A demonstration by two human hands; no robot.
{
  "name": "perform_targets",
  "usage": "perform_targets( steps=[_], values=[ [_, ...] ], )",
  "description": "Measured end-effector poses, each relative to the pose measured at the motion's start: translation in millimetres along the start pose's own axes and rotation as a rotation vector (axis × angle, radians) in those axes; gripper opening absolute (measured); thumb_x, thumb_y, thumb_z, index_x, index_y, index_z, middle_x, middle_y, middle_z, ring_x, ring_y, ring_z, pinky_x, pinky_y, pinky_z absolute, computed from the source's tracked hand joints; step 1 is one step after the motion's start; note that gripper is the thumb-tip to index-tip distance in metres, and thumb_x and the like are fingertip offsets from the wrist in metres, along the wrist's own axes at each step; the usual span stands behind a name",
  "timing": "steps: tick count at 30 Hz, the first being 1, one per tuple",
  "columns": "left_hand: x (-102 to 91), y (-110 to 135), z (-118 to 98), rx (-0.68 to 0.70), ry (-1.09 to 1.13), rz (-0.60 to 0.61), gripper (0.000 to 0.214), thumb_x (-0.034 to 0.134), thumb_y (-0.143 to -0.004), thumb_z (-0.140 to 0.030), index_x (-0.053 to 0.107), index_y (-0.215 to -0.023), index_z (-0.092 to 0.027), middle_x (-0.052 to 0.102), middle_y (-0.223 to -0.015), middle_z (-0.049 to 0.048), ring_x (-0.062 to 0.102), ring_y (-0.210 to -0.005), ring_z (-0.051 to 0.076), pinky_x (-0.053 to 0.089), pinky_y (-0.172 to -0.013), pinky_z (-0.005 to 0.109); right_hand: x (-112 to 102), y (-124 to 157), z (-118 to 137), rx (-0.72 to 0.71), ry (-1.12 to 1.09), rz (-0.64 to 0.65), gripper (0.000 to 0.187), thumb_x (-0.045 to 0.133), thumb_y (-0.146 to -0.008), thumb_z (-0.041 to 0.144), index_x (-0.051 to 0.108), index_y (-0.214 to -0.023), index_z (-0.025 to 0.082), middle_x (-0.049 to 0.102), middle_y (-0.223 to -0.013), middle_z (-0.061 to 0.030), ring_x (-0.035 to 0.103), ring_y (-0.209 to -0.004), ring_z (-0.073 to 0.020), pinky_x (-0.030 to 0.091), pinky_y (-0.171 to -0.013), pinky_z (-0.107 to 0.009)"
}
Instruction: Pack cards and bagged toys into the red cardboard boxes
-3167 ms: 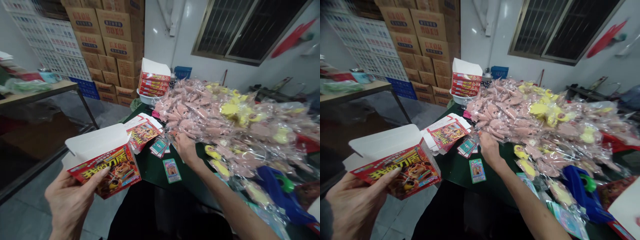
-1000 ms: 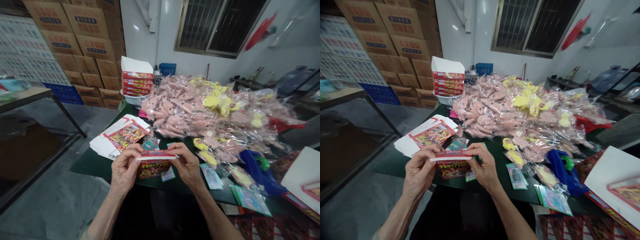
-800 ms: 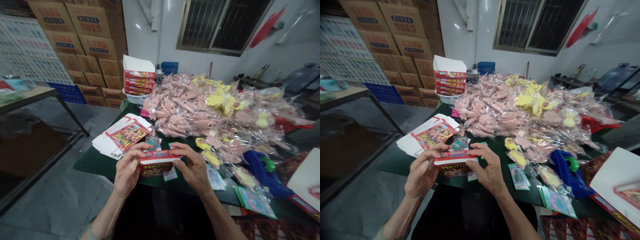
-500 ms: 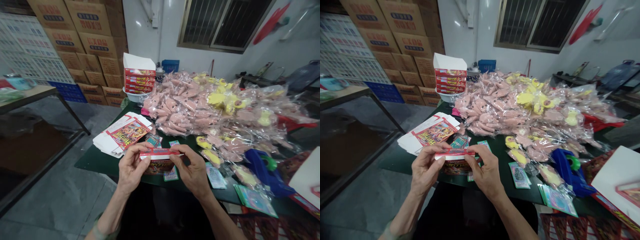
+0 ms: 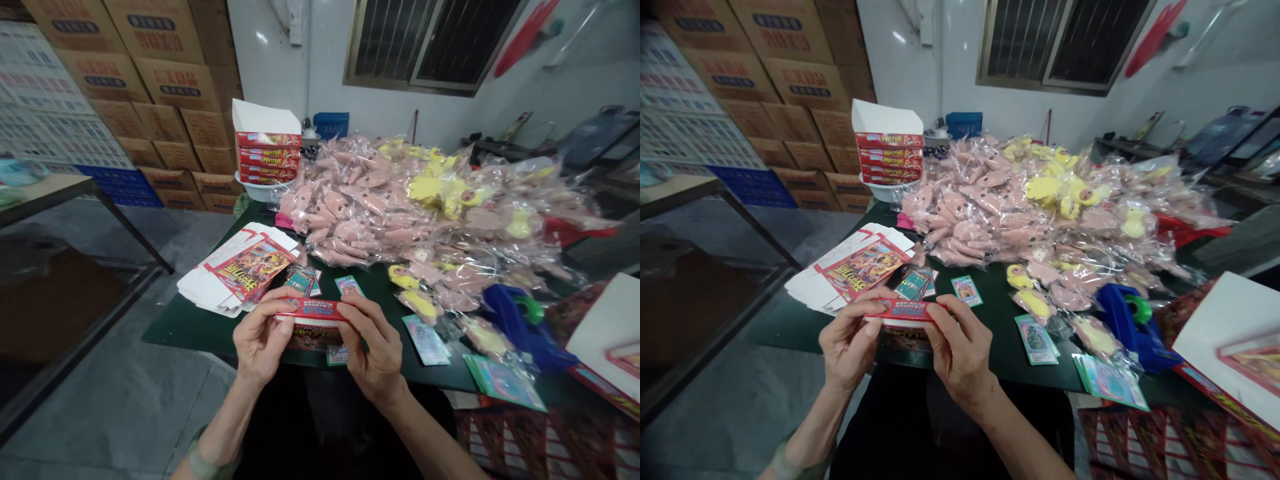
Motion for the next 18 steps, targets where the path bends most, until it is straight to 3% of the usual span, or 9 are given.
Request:
perform_targets(
  steps=[8, 13, 15, 18],
  values=[
    [2.4, -4.8, 1.6, 0.242, -0.152, 0.042, 0.029, 0.073, -0.064, -0.009, 0.064, -0.089, -0.02, 0.067, -0.099, 0.007, 0.065, -0.089, 0.021, 0.055, -0.074, 0.035, 6.8, 12.0, -5.5, -0.047, 0.002, -0.017, 0.034, 0.049, -0.086, 0.013, 0.054, -0.119, 0.02, 0.061, -0.11, -0.0138, 0.063, -0.099, -0.0206, 0.056, -0.08, -0.037],
    [6.1, -6.4, 5.8, 0.057, -0.295, 0.063, 0.066, 0.081, -0.057, -0.02, 0.051, -0.116, -0.021, 0.066, -0.097, 0.0041, 0.065, -0.085, 0.019, 0.054, -0.073, 0.03, 17.7, 25.8, -4.1, -0.029, 0.026, -0.026, 0.049, 0.045, -0.086, 0.007, 0.041, -0.133, 0.019, 0.051, -0.13, -0.0176, 0.052, -0.119, -0.0249, 0.052, -0.089, -0.041],
    [5.4, -7.3, 4.7, 0.067, -0.363, 0.09, 0.061, 0.079, -0.061, -0.021, 0.053, -0.116, -0.022, 0.065, -0.098, 0.0034, 0.064, -0.086, 0.018, 0.053, -0.075, 0.029, 21.2, 27.2, -1.8, -0.006, 0.018, -0.036, 0.052, 0.045, -0.085, 0.005, 0.038, -0.135, 0.019, 0.047, -0.133, -0.0178, 0.048, -0.123, -0.0248, 0.05, -0.093, -0.041],
    [6.6, -8.6, 1.4, 0.182, -0.364, 0.125, 0.034, 0.075, -0.065, -0.018, 0.063, -0.097, -0.022, 0.064, -0.09, 0.001, 0.061, -0.085, 0.017, 0.05, -0.076, 0.029, 17.3, 23.6, 2.4, 0.012, 0.002, 0.034, 0.053, 0.046, -0.085, 0.006, 0.035, -0.135, 0.02, 0.044, -0.136, -0.0171, 0.046, -0.124, -0.0224, 0.048, -0.095, -0.038]
  ],
)
Point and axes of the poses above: each hand's wrist, its own y-axis away from the middle knuckle, its own x-axis out of the palm, z = x × y, the point moved 1 cm from there along -y, towards the middle knuckle
